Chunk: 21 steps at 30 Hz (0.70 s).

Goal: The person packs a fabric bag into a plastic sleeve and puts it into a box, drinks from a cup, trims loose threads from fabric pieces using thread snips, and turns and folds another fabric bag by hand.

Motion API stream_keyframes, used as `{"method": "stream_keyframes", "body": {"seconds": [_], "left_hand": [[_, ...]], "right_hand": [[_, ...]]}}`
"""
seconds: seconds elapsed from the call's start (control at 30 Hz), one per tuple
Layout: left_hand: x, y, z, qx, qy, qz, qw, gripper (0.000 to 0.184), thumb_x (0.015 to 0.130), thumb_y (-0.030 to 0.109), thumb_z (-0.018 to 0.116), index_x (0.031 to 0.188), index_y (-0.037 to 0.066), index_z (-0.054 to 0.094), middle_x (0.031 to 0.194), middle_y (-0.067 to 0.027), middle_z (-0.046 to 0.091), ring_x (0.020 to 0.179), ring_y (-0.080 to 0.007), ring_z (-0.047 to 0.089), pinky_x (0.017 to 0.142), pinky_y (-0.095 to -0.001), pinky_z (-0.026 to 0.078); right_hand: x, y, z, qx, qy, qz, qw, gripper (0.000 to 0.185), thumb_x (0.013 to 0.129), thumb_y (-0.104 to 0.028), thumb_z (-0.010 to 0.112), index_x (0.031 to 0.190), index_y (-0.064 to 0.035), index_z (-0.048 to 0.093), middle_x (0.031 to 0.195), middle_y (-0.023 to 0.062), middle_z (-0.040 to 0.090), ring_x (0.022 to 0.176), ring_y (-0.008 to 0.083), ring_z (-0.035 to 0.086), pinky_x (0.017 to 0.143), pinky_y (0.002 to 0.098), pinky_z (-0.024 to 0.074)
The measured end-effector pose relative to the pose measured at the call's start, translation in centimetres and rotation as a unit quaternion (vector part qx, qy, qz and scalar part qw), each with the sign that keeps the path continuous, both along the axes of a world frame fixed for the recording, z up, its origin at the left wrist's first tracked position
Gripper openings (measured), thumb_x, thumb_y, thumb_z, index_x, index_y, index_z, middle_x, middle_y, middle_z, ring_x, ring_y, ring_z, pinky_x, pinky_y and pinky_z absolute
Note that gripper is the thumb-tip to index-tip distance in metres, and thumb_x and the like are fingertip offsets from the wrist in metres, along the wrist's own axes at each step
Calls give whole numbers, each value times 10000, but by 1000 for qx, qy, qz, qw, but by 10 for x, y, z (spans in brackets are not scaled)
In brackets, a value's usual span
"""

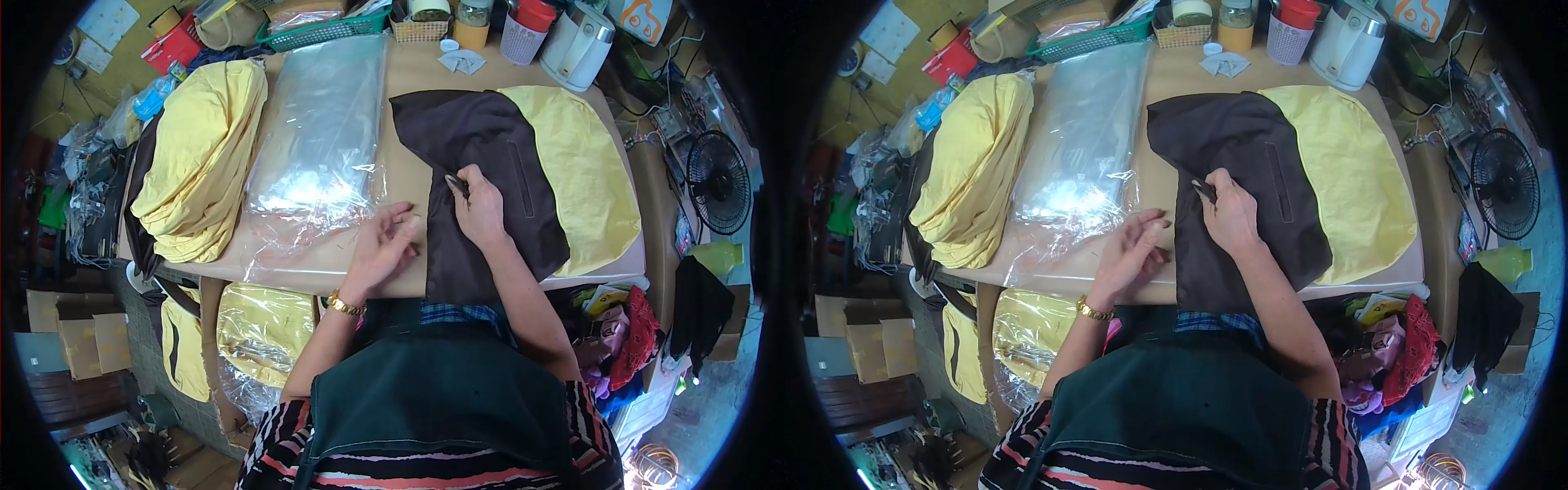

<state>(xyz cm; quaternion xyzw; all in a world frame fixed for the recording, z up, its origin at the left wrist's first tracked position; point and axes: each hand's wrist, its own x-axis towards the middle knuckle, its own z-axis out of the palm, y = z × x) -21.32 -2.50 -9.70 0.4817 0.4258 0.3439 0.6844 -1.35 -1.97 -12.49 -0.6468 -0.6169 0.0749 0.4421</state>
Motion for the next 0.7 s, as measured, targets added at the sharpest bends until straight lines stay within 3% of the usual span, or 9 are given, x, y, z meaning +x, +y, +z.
{"method": "stream_keyframes", "body": {"seconds": [0.1, 0.17, 0.2, 0.27, 0.3, 0.47, 0.63, 0.7], "left_hand": [[16, 2, -11, 58, 18, -16, 998, 317, 916, 215, 677, 1097, -34, 601, 909, -58, 656, 593, -55, 565, 516, -210, 453], [17, 5, -3, 39, 139, -78, 986, 255, 922, 207, 668, 1006, -32, 645, 837, -26, 670, 583, -55, 558, 502, -203, 439], [15, 4, -10, 22, 107, -40, 993, 223, 929, 208, 662, 900, -12, 675, 747, -15, 649, 586, -47, 556, 504, -196, 438], [8, 3, -23, 9, 55, -12, 998, 215, 935, 208, 656, 905, -5, 673, 748, -15, 647, 583, -43, 553, 500, -193, 434], [6, 3, -23, -2, 3, 18, 1000, 208, 941, 207, 650, 910, 3, 671, 748, -15, 645, 581, -40, 551, 495, -189, 430], [4, 0, -22, 26, -26, 50, 998, 199, 963, 183, 613, 879, 7, 648, 754, 0, 621, 609, -32, 536, 538, -176, 453], [-4, -3, -30, -108, -292, 98, 945, 107, 980, 150, 579, 921, 61, 580, 833, -4, 610, 670, -41, 528, 563, -172, 430], [-5, -4, -32, -112, -296, 114, 942, 95, 981, 141, 574, 936, 57, 578, 832, 7, 591, 652, -43, 510, 545, -173, 411]], "right_hand": [[1, 1, -3, 5, 12, -1, 1000, 159, 906, -109, 640, 868, -13, 520, 725, 184, 597, 690, 371, 615, 608, 415, 464], [3, 3, -3, 10, 24, -7, 1000, 167, 914, -114, 635, 861, -7, 517, 717, 185, 595, 678, 372, 610, 606, 408, 463], [4, 3, -3, 10, 24, -9, 1000, 167, 914, -114, 635, 861, -7, 517, 717, 185, 595, 678, 372, 610, 606, 408, 463], [5, 1, 0, -32, 42, 3, 999, 149, 858, -71, 651, 914, -28, 520, 829, 197, 641, 801, 403, 635, 673, 452, 493], [5, 1, 1, -31, 42, 4, 999, 149, 858, -71, 651, 914, -28, 520, 829, 197, 641, 801, 403, 635, 673, 452, 493], [5, 1, 0, -44, 37, 1, 998, 154, 862, -77, 652, 915, -22, 518, 800, 197, 635, 783, 405, 633, 665, 450, 487], [5, 0, 1, -45, 47, 1, 998, 146, 870, -79, 645, 922, -23, 522, 806, 195, 638, 783, 402, 635, 664, 445, 490], [6, 0, 1, -45, 48, -1, 998, 142, 873, -80, 642, 924, -23, 523, 809, 195, 640, 783, 400, 637, 664, 445, 492]]}}
